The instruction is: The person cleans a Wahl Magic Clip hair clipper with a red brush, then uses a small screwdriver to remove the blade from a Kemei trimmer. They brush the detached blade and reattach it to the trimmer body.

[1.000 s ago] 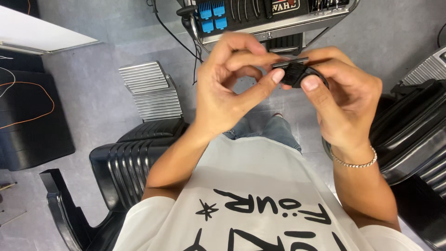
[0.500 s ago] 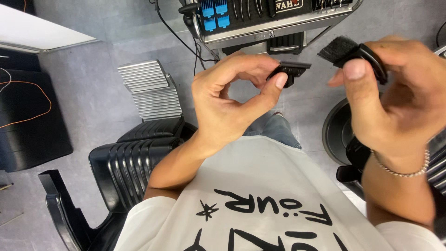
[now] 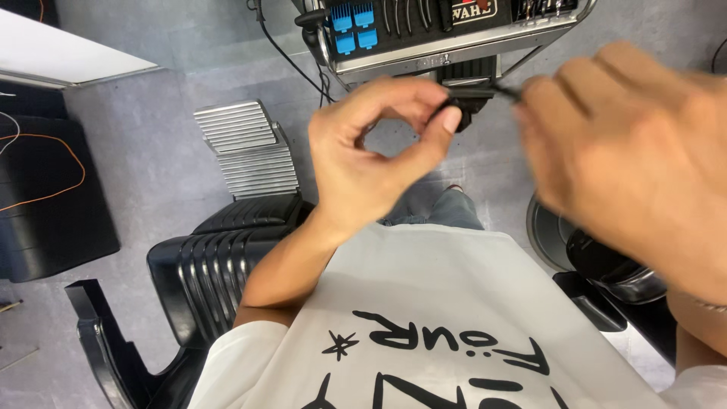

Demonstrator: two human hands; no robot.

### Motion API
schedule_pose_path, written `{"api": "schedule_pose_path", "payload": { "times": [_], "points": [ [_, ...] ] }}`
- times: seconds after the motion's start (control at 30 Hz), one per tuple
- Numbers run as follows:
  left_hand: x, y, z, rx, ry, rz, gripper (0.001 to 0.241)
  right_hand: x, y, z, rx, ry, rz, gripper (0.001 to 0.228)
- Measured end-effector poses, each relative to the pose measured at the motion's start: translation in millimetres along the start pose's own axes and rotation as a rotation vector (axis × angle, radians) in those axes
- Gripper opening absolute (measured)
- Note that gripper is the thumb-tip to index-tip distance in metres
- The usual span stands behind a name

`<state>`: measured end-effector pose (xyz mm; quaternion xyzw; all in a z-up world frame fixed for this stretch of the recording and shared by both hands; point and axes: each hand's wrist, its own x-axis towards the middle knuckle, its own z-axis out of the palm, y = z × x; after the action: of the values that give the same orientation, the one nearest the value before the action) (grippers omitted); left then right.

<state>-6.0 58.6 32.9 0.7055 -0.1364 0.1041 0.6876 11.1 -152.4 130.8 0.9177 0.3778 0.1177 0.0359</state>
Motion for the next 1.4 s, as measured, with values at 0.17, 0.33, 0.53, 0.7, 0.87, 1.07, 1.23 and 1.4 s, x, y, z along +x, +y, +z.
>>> {"api": "schedule_pose_path", "payload": {
  "times": [0.17, 0.33, 0.53, 0.7, 0.87, 1.07, 1.23, 1.4],
  "points": [
    [5.4, -25.7, -6.1, -0.373, 0.013, -0.198, 0.011, -1.3, -6.3, 10.3, 0.166, 0.124, 0.087, 0.015],
    [3.6, -37.4, -9.2, -0.508, 0.059, -0.257, 0.012, 4.4, -17.9, 24.7, 0.348, 0.163, 0.256, 0.019],
    [4.0, -37.0, -11.9, -0.468, 0.088, -0.225, 0.009, 24.0, -42.2, 23.2, 0.591, 0.300, 0.368, 0.016],
    [1.6, -38.8, -15.9, -0.257, 0.119, -0.120, 0.013, 34.5, -56.6, 32.5, 0.558, 0.264, 0.405, 0.019],
    [2.4, -44.2, -18.3, -0.139, 0.116, -0.078, 0.014, 33.9, -60.2, 44.1, 0.443, 0.296, 0.347, 0.019],
    [-4.4, -69.5, -30.1, -0.122, 0.139, -0.167, 0.020, 18.4, -70.0, 86.4, 0.498, 0.185, 0.461, 0.014],
    [-16.7, -139.5, -41.8, -0.233, 0.288, -0.397, 0.021, -17.5, -37.0, 173.4, 0.525, 0.009, 0.635, 0.009],
    [-16.2, -256.2, -21.4, -0.309, 0.307, -0.707, 0.024, -74.4, -12.7, 242.2, 0.811, 0.026, 0.925, 0.011]
  ]
}}
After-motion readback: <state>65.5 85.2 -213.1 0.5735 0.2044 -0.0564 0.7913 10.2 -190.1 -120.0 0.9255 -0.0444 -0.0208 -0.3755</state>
